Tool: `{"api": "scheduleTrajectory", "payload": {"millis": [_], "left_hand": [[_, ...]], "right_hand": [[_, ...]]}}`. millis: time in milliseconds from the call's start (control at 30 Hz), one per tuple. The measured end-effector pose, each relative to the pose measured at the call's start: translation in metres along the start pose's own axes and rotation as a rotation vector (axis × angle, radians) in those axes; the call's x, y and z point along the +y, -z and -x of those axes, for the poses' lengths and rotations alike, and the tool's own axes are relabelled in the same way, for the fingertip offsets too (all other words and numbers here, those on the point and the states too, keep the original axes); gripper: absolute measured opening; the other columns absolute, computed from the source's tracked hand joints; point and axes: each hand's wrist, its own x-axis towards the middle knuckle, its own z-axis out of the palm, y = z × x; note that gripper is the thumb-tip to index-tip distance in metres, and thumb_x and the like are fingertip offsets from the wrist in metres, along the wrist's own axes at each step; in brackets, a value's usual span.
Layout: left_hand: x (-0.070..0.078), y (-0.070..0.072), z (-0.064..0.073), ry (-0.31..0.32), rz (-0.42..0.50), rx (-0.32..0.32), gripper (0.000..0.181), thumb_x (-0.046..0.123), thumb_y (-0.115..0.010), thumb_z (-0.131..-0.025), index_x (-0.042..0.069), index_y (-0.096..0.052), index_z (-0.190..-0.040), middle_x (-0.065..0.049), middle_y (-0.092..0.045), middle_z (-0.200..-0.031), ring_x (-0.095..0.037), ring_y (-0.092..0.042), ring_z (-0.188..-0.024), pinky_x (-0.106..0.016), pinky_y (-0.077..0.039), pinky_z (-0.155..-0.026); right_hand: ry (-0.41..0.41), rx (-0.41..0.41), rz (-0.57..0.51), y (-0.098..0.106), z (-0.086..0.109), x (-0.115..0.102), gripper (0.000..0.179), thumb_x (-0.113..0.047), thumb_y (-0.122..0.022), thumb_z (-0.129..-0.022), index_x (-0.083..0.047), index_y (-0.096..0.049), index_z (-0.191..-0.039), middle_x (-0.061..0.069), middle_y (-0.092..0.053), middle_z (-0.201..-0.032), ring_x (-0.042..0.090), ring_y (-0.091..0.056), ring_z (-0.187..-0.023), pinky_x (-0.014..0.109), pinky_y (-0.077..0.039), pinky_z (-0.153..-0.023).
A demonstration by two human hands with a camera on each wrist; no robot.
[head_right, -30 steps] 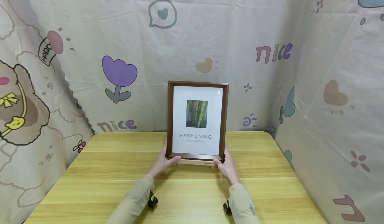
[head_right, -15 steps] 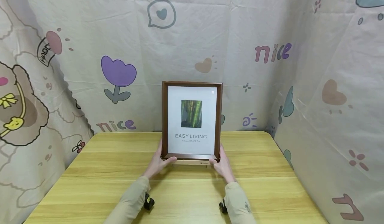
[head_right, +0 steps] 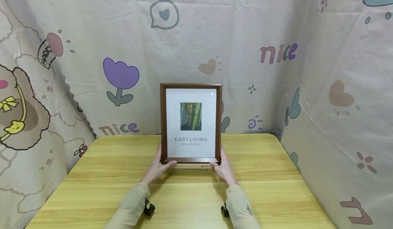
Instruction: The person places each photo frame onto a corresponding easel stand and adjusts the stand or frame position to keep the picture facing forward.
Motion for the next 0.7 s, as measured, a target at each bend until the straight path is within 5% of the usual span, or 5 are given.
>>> {"api": "scheduleTrajectory", "payload": {"millis": [100, 333, 700], "left_hand": [[-0.001, 0.002, 0.001, -0.003, 0.004, 0.003, 0.118, 0.037, -0.080, -0.085, 0.025, 0.007, -0.163, -0.024, -0.008, -0.168, -0.052, -0.020, -0.150, -0.068, -0.020, -0.121], [-0.001, 0.009, 0.004, 0.007, -0.001, 0.010, 0.117, 0.036, -0.080, -0.085, 0.023, 0.006, -0.163, -0.026, -0.010, -0.167, -0.053, -0.022, -0.149, -0.068, -0.020, -0.120], [-0.006, 0.016, 0.006, 0.005, -0.020, 0.017, 0.117, 0.035, -0.080, -0.085, 0.021, 0.005, -0.163, -0.026, -0.011, -0.167, -0.053, -0.023, -0.149, -0.069, -0.021, -0.120]], "right_hand": [[-0.066, 0.099, 0.042, -0.024, -0.011, 0.012, 0.091, 0.003, -0.070, -0.086, -0.002, -0.017, -0.160, 0.038, -0.039, -0.150, 0.056, -0.051, -0.128, 0.068, -0.037, -0.111], [-0.041, 0.012, -0.015, -0.022, -0.011, 0.018, 0.091, -0.005, -0.069, -0.090, -0.007, -0.013, -0.162, 0.034, -0.040, -0.152, 0.052, -0.046, -0.136, 0.064, -0.032, -0.117], [-0.049, 0.026, -0.019, -0.031, -0.013, 0.014, 0.090, -0.003, -0.069, -0.089, -0.008, -0.016, -0.162, 0.033, -0.040, -0.153, 0.052, -0.046, -0.135, 0.065, -0.032, -0.117]]}}
